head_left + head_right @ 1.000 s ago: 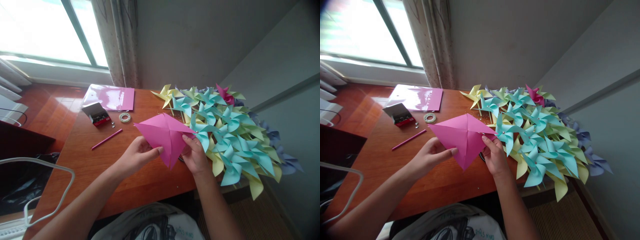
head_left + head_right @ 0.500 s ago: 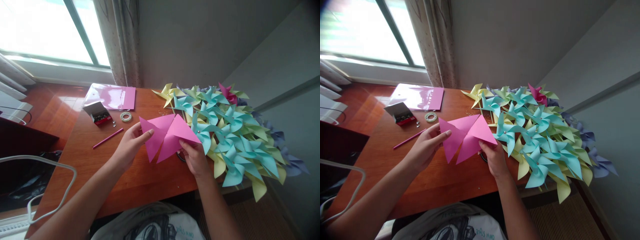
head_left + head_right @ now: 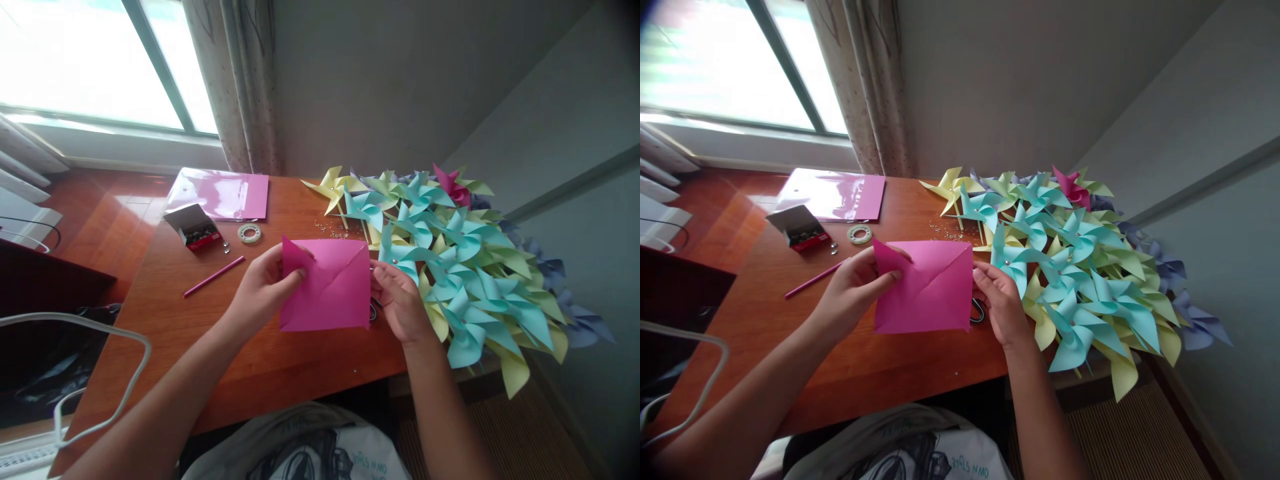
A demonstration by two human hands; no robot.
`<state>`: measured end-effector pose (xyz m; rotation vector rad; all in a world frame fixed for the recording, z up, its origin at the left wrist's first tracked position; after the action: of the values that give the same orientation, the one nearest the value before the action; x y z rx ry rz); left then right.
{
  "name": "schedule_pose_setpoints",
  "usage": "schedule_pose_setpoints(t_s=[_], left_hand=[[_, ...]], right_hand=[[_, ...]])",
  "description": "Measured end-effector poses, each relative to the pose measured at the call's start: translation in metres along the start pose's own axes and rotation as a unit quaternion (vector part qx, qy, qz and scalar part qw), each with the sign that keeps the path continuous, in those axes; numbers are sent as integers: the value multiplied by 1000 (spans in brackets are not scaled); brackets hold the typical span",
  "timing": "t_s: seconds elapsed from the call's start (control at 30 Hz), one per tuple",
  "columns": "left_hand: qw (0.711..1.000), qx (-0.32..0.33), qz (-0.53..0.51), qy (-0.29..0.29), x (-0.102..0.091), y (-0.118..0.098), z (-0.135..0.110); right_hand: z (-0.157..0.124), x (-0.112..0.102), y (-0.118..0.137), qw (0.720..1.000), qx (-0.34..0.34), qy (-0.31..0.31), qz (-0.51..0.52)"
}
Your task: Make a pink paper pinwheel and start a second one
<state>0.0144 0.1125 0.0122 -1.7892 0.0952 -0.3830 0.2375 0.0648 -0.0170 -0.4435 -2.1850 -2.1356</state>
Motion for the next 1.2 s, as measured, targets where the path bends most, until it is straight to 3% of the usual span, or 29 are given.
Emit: schedule_pose_setpoints(t_s=[0.1,0.2,0.3,0.37,0.43,0.53,0.77,0.87,0.9,0.97,1.03,1.2], left_hand=[[1000,-18,17,19,-1,3,2],[989,37,124,-65,-11,2,6],[923,169,283,-198,-20,-6,3],[878,229,355,-224,-18,-9,-1],[867,252,388,-185,-11,-8,-3],[884,245,388,-94,0,-1,-6],[915,203,346,-39,5,1,-5],[916,196,348,-30,4,1,-3],[915,194,353,-33,4,2,-3],[911,190,365,-39,3,2,-2],[907,191,373,-43,3,2,-2],[897,214,383,-58,4,-1,-4]], right_hand=[[3,4,-2,999,-31,-16,-34],[8,11,-6,995,-71,-18,-74],[14,21,-8,988,-94,16,-119],[17,30,-7,982,-102,50,-153],[19,39,-4,971,-113,83,-196],[18,50,2,949,-142,128,-252],[3,58,12,912,-183,163,-328],[-8,47,22,898,-149,149,-387],[-13,41,25,880,-123,155,-432],[-25,28,27,836,-47,210,-505],[-37,15,25,811,34,269,-519],[-55,-5,14,786,129,308,-520]])
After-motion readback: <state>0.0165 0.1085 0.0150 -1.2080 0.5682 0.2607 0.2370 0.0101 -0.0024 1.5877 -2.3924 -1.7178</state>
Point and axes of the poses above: each hand's wrist, its own z-axis towards the middle knuckle, its own x-axis out of the palm, y = z × x, the point moved 3 cm from there along z, towards the middle knuckle, and after that the axes turned 9 degrees about -x, right-handed, at the moved point
